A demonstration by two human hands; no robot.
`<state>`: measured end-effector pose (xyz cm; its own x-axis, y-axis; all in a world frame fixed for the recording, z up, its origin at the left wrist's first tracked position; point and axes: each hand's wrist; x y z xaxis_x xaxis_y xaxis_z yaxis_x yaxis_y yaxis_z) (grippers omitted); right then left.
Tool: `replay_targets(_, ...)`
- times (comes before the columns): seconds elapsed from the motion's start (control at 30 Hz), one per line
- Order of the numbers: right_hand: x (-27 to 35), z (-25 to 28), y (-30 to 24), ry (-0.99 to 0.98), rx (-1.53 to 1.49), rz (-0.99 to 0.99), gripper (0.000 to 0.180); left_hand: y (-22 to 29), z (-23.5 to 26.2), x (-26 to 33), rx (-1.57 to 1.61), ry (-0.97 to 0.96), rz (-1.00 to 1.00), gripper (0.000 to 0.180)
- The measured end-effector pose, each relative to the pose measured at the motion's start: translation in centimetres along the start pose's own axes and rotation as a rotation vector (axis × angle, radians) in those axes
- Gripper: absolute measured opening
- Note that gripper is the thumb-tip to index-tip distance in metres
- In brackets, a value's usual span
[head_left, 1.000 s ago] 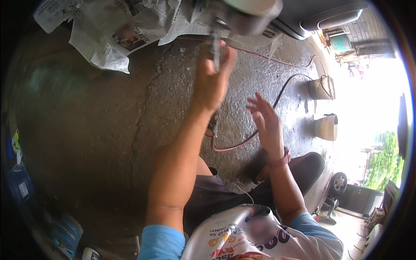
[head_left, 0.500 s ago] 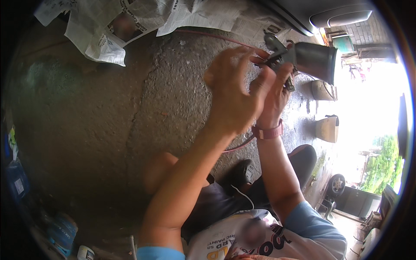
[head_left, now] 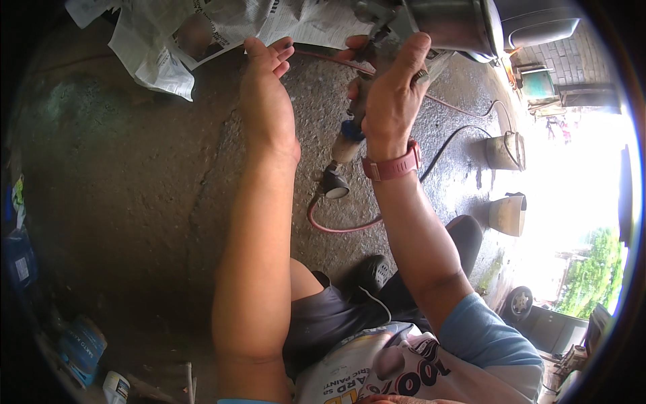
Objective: The person uses a spray gun to apply paint to a car bumper that is covered with newspaper. They move around the bumper to cover different areas, occasionally adjusting the spray gun and the attached hose.
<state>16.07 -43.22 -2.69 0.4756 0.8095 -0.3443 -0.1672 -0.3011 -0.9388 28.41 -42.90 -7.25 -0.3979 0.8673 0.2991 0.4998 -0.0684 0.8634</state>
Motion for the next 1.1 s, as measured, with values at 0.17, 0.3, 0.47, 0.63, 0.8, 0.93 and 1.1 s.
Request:
replay_targets(0.17,-0.6,3.9,0.1,0.122,-0.069,-0.027,0.073,-0.6,-1.4,0.3,-0.016,-0.057,0.016,0.069)
replay_targets(0.3,-1.4,7.9,-0.4,0.228,-0.047,-0.073,0.074,-0.8,-2.1,0.7,-0.063,-0.094,0.011,0.068)
replay_targets(0.47,-2.5,14.2,-0.7,0.396,0.043,-0.07,0.074,-1.2,-2.5,0.5,-0.089,-0.141,0.013,0.068)
replay_targets(0.63,-3.4,18.2,-0.2,0.564,0.074,-0.021,0.075,-0.6,-2.2,0.5,-0.127,-0.156,-0.01,0.068)
replay_targets(0.8,-3.1,15.7,-0.1,0.446,0.079,-0.051,0.069,-0.1,-2.7,0.9,-0.119,-0.141,0.016,0.067)
replay_targets(0.93,-1.3,9.5,0.6,0.156,0.1,-0.013,0.065,-0.5,-2.6,0.7,-0.107,-0.127,0.017,0.065)
replay_targets(1.1,-1.9,3.1,4.8,-0.053,0.13,0.188,0.062,-0.3,-2.4,0.8,-0.054,-0.108,0.029,0.063)
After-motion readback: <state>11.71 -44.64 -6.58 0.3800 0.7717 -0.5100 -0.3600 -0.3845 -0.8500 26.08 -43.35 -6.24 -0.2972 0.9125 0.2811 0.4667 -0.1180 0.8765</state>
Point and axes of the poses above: each hand's wrist, its own x-axis away from the middle knuckle, its own z-axis out of the back of the hand, y = z × x, and after that the axes turned 12 degrees about y, right-handed
